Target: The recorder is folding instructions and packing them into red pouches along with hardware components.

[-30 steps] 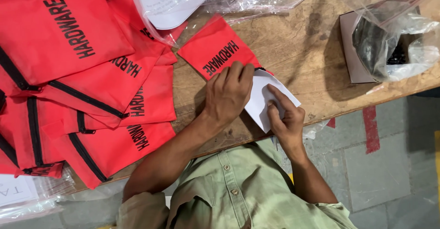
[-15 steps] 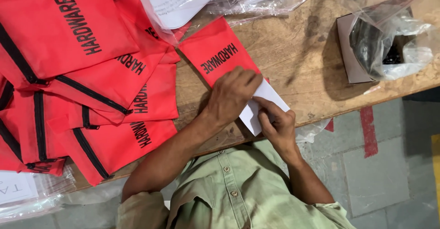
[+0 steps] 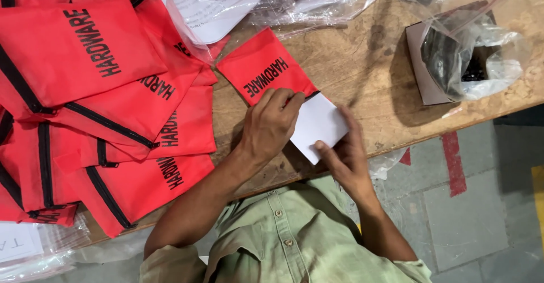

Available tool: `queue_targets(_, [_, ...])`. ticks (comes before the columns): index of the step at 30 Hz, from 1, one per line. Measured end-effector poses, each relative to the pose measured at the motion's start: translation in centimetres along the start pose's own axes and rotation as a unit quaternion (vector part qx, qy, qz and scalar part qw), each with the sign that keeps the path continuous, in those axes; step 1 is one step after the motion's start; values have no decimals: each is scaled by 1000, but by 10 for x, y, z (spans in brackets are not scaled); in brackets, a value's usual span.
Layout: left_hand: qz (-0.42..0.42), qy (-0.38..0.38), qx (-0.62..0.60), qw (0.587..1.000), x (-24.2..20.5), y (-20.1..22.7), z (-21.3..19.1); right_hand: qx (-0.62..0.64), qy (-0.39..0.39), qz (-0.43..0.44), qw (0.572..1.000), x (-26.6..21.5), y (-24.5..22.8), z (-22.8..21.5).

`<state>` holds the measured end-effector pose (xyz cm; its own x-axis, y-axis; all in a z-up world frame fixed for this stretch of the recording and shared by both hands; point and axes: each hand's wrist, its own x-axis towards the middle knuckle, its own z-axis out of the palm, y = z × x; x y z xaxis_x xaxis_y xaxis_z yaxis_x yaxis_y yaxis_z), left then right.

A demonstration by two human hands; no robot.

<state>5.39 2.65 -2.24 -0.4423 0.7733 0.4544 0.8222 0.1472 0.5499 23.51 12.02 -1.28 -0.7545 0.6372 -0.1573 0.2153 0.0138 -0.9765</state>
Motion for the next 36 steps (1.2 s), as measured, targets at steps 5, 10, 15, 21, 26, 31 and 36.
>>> queue_targets(5, [53, -7, -55, 997, -1, 18, 1, -11, 66, 8, 998, -1, 10, -7])
queue_targets(10, [90, 2, -82, 993, 2, 28, -3, -21, 61, -39, 997, 6, 9, -1])
queue_targets(15, [13, 10, -131, 991, 6, 14, -7, 100, -14, -13, 995, 14, 17, -17])
queue_targets(21, [-24, -38, -261, 964, 2, 22, 1, 44, 40, -29, 998, 28, 13, -3])
queue_targets(26, [-46, -47, -298, 952, 3, 24, 0, -93, 88, -65, 990, 35, 27, -14])
queue_targets(31, [-34, -22, -251, 967, 5, 20, -2, -198, 75, -104, 972, 53, 8, -8])
queue_targets(36, [-57, -64, -90, 992, 8, -1, 1, -169, 116, -110, 973, 66, 13, -3])
